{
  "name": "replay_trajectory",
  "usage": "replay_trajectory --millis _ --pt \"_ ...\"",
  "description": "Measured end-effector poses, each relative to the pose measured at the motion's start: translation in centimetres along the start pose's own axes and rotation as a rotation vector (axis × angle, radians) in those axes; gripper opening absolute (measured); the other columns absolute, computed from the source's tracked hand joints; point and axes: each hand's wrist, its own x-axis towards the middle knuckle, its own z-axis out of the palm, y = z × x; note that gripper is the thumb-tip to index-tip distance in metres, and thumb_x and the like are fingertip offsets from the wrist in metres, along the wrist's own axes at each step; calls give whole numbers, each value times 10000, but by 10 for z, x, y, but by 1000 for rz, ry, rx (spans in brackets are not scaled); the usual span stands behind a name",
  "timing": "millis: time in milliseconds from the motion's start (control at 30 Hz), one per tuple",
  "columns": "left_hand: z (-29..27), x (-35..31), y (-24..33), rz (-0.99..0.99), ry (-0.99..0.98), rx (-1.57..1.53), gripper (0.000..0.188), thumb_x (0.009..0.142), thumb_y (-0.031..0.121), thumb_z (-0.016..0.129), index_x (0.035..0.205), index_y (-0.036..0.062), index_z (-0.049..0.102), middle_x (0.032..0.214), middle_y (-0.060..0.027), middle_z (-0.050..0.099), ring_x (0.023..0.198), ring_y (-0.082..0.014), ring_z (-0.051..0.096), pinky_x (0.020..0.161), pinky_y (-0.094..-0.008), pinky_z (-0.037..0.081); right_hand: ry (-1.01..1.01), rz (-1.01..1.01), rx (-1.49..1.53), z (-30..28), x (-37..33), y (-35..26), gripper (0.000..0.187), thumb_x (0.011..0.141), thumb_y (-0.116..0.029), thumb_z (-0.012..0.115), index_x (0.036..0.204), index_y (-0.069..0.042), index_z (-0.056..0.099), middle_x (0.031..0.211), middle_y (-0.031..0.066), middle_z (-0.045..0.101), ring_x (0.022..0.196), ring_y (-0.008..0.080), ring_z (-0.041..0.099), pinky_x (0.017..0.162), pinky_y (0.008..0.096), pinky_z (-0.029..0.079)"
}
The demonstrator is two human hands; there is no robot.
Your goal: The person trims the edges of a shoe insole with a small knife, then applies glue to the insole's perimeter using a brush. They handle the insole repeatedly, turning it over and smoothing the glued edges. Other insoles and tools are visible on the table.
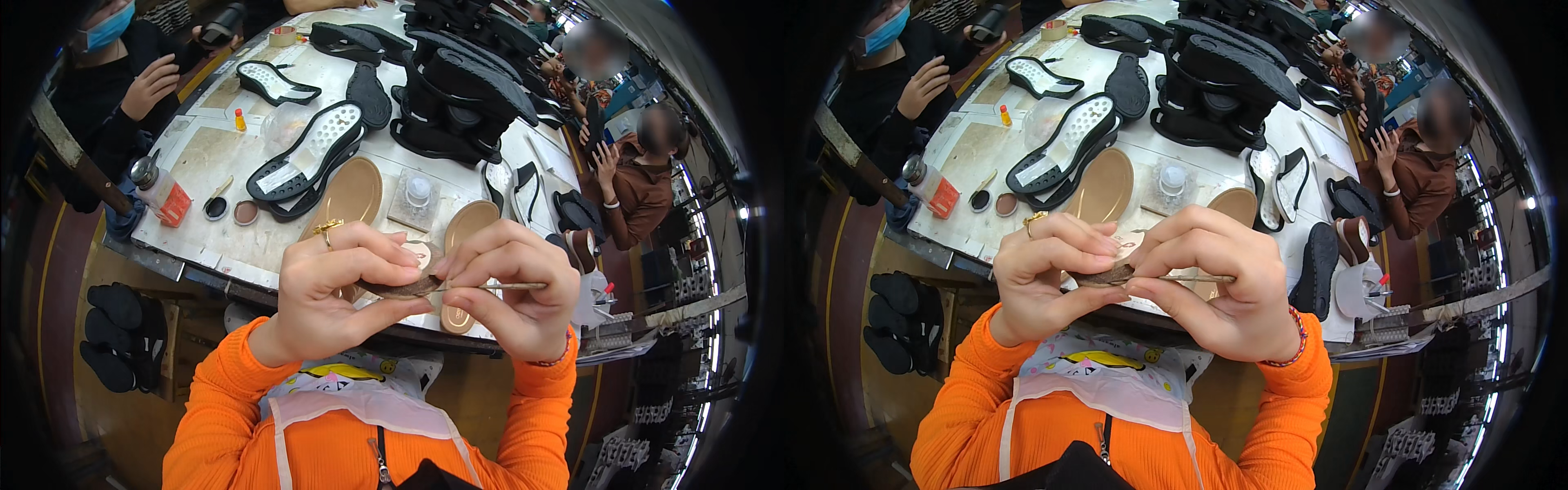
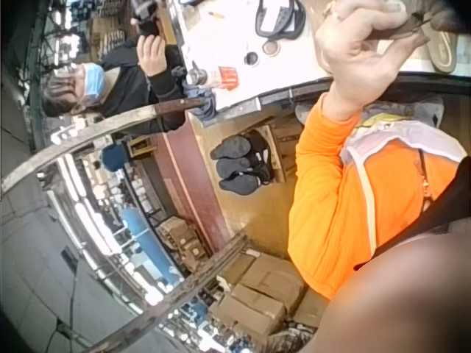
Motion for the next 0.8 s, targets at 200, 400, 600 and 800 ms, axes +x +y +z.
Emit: replay_trajectory --millis 200,400,600,800 --pt "-1 -1 2 -8 20 -24 236 628 21 848 819 26 710 820 -73 668 786 -199 678 912 -419 515 -42 -19 22 -2 1 1 126 693 65 733 764 21 639 794 135 634 745 232 679 663 301 538" --pt "0 -5 8 14 15 9 235 623 35 856 806 20 709 832 -85 681 795 -206 680 925 -446 503 -78 -66 26 -2 -2 2 145 698 30 762 791 0 656 824 121 646 727 219 664 639 287 523" --pt "-1 -8 9 38 -40 24 227 638 74 870 762 30 685 807 -77 657 793 -199 661 939 -493 496 -46 -58 96 1 -10 4 148 699 16 779 796 -7 670 835 119 656 738 208 664 645 278 522" --pt "-2 -9 11 52 -29 24 243 616 52 876 757 23 680 806 -81 652 755 -186 643 909 -486 522 199 26 514 -6 -17 18 72 768 41 702 786 29 634 849 145 630 784 214 655 719 318 540"
